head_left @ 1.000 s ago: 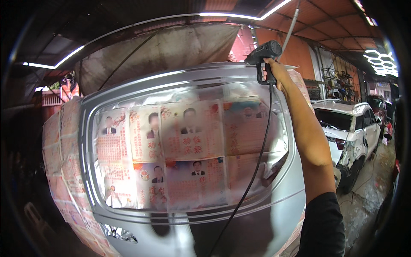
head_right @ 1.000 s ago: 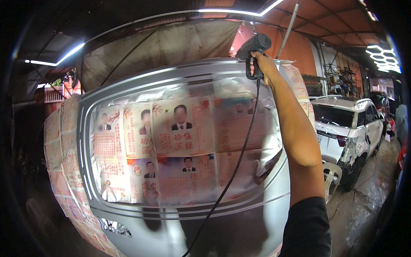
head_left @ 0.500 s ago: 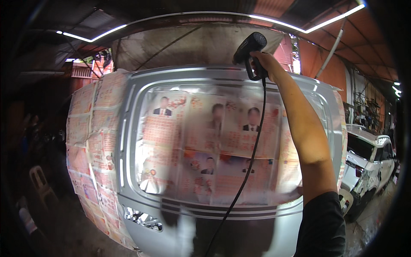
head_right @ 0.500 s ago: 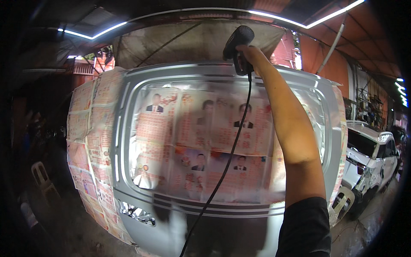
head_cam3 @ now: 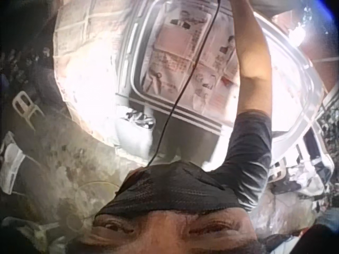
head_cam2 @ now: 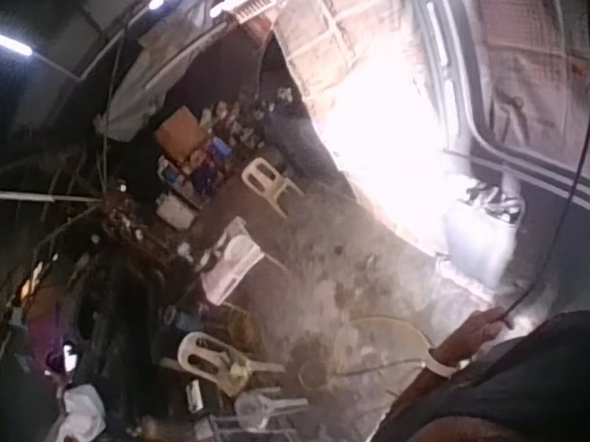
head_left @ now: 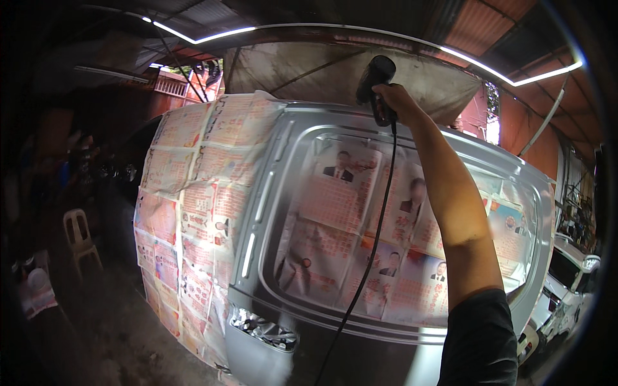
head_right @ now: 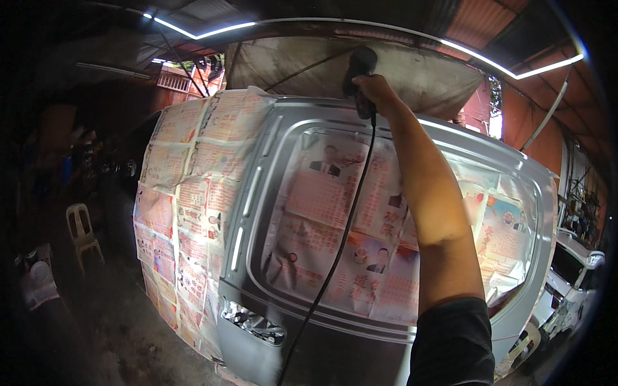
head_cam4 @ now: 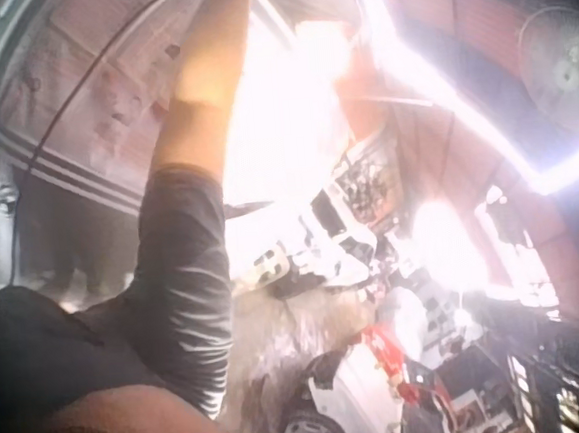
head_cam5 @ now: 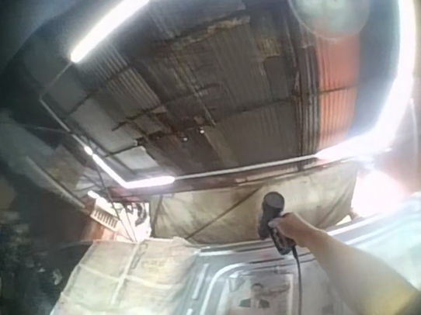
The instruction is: The person uses a heat gun to dry a silver car hood covered with newspaper. The person moves the heat gun across the surface of the hood, focusing on different areas to ensure even drying.
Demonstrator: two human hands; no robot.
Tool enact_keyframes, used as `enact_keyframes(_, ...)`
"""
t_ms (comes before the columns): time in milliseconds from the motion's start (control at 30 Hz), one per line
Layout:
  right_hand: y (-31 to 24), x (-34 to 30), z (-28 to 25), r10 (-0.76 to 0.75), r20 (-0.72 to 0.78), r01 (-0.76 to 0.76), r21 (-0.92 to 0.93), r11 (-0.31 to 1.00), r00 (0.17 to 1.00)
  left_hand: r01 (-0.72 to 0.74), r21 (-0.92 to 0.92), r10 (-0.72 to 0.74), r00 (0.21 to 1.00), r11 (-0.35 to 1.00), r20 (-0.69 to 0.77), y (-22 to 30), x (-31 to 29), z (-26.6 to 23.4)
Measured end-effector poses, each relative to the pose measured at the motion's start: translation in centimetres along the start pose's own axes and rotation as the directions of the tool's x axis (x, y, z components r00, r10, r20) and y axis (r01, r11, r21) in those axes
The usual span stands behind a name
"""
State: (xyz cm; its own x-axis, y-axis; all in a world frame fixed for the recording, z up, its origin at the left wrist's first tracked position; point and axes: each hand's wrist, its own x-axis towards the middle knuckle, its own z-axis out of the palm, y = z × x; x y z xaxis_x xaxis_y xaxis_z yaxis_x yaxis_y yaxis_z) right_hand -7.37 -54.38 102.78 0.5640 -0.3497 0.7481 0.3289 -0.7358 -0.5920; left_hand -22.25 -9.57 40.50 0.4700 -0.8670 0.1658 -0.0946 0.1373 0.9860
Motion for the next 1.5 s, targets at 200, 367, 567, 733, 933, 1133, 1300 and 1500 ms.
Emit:
enact_keyframes(200,-0.6,3.3,9.0,-0.03,0.012,0.031,-0.067,0.997,0.999,-0.109,-0.108,0.105,0.994,0.988,-0.038,-1.4,-1.2,-2.8)
enact_keyframes(367,0.6,5.6,14.9,-0.038,0.006,0.038,-0.08,0.996,0.999,0.006,-0.24,-0.017,0.999,0.971,-0.042,1.1,-1.9,-3.4)
enact_keyframes(567,1.1,6.6,20.8,-0.113,0.127,0.116,-0.015,0.993,0.985,-0.445,0.382,0.458,0.887,0.81,0.063,-1.1,-1.6,-4.9)
enact_keyframes(733,0.8,6.6,24.8,-0.131,0.11,0.136,-0.038,0.99,0.985,-0.353,0.305,0.373,0.928,0.885,-0.008,0.6,-1.3,-5.0)
enact_keyframes(933,1.9,8.9,25.4,-0.107,0.122,0.119,-0.097,0.988,0.987,-0.268,0.225,0.267,0.963,0.937,0.033,-4.0,-0.3,-4.5)
enact_keyframes(1133,0.8,6.8,22.4,-0.053,0.153,0.057,-0.024,0.998,0.987,-0.002,0.085,-0.005,0.996,0.996,0.088,1.7,0.1,-6.1)
enact_keyframes(1300,0.1,5.6,18.2,-0.066,0.104,0.07,-0.036,0.997,0.992,-0.034,0.046,0.028,0.992,0.998,0.122,0.4,0.6,-5.5)
enact_keyframes(1500,-0.3,3.9,11.5,-0.046,0.116,0.057,-0.092,0.994,0.992,0.009,-0.022,-0.005,0.982,1.0,0.187,1.1,1.3,-4.7)
